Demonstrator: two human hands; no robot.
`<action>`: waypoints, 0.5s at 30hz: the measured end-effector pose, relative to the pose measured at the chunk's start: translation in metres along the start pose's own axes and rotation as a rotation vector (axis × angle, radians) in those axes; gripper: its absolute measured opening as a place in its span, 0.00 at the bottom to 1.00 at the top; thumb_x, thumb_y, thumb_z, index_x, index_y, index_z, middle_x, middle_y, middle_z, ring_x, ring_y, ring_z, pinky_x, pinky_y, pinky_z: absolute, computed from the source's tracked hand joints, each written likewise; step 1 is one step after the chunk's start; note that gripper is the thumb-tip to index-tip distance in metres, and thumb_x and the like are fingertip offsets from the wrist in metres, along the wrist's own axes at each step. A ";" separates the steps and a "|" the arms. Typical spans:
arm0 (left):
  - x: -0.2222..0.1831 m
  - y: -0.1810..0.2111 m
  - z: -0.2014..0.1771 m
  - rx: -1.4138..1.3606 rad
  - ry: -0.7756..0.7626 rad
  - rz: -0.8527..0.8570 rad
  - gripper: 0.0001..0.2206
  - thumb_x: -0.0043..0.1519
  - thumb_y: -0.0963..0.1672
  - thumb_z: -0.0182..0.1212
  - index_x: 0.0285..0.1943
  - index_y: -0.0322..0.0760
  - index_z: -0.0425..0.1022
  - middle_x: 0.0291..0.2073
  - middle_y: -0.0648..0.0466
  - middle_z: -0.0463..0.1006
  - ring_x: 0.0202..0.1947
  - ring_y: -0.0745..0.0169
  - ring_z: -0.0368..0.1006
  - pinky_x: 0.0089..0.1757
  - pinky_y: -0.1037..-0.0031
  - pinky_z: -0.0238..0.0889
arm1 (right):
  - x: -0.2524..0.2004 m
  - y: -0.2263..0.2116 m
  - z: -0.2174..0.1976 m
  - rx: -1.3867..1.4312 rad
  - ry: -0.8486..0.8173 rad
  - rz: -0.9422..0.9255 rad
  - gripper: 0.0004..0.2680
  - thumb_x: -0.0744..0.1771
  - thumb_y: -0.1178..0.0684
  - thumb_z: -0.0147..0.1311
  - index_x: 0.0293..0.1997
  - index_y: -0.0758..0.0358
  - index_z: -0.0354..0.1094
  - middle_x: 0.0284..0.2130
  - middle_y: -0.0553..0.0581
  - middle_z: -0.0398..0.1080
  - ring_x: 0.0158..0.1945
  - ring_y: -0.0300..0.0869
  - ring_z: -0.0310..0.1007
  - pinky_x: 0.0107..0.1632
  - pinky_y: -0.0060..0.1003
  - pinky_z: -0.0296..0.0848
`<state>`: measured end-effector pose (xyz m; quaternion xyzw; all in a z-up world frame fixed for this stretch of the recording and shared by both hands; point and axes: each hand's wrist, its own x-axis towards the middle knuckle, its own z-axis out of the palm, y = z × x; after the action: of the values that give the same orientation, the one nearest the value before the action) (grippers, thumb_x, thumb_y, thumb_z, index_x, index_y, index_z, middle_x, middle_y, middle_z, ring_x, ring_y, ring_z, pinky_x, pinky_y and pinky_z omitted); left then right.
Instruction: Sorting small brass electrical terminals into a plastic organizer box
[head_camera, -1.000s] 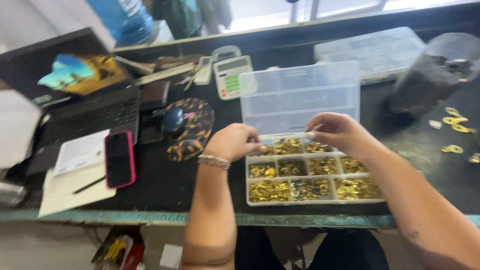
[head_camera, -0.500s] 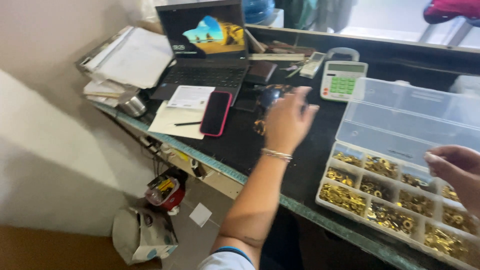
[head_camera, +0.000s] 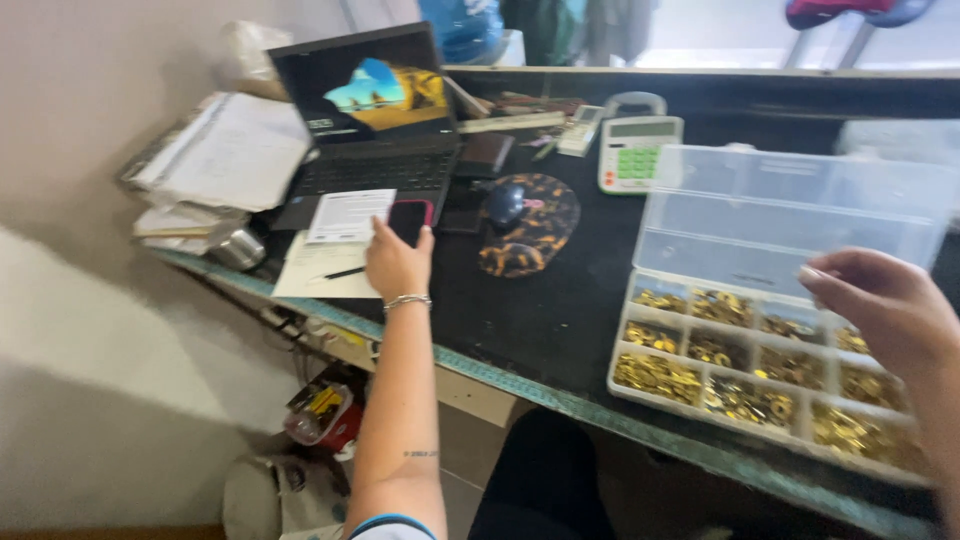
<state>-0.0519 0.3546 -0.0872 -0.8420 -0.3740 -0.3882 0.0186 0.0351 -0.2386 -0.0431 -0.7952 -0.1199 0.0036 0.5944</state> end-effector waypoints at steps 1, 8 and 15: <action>0.000 0.001 -0.005 -0.018 -0.016 0.014 0.42 0.56 0.60 0.66 0.70 0.27 0.63 0.43 0.40 0.82 0.39 0.40 0.78 0.38 0.55 0.70 | -0.001 -0.006 0.001 -0.011 0.022 0.014 0.06 0.69 0.54 0.62 0.47 0.63 0.74 0.32 0.51 0.71 0.35 0.33 0.62 0.41 0.26 0.60; 0.003 0.010 -0.019 0.082 -0.049 0.050 0.38 0.56 0.61 0.68 0.64 0.32 0.65 0.36 0.42 0.83 0.33 0.40 0.80 0.29 0.55 0.71 | -0.018 -0.061 -0.001 -0.007 0.040 0.161 0.05 0.68 0.50 0.62 0.42 0.57 0.74 0.28 0.49 0.68 0.32 0.35 0.63 0.40 0.28 0.58; 0.006 0.011 -0.029 0.081 -0.141 0.085 0.32 0.61 0.58 0.67 0.56 0.31 0.61 0.31 0.43 0.82 0.28 0.41 0.81 0.26 0.60 0.72 | -0.027 -0.059 -0.021 -0.071 0.233 0.025 0.04 0.70 0.53 0.63 0.48 0.57 0.74 0.32 0.50 0.70 0.36 0.36 0.66 0.45 0.32 0.67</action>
<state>-0.0610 0.3411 -0.0604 -0.8811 -0.3536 -0.3112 0.0430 0.0010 -0.2484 0.0155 -0.8122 -0.0403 -0.0855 0.5756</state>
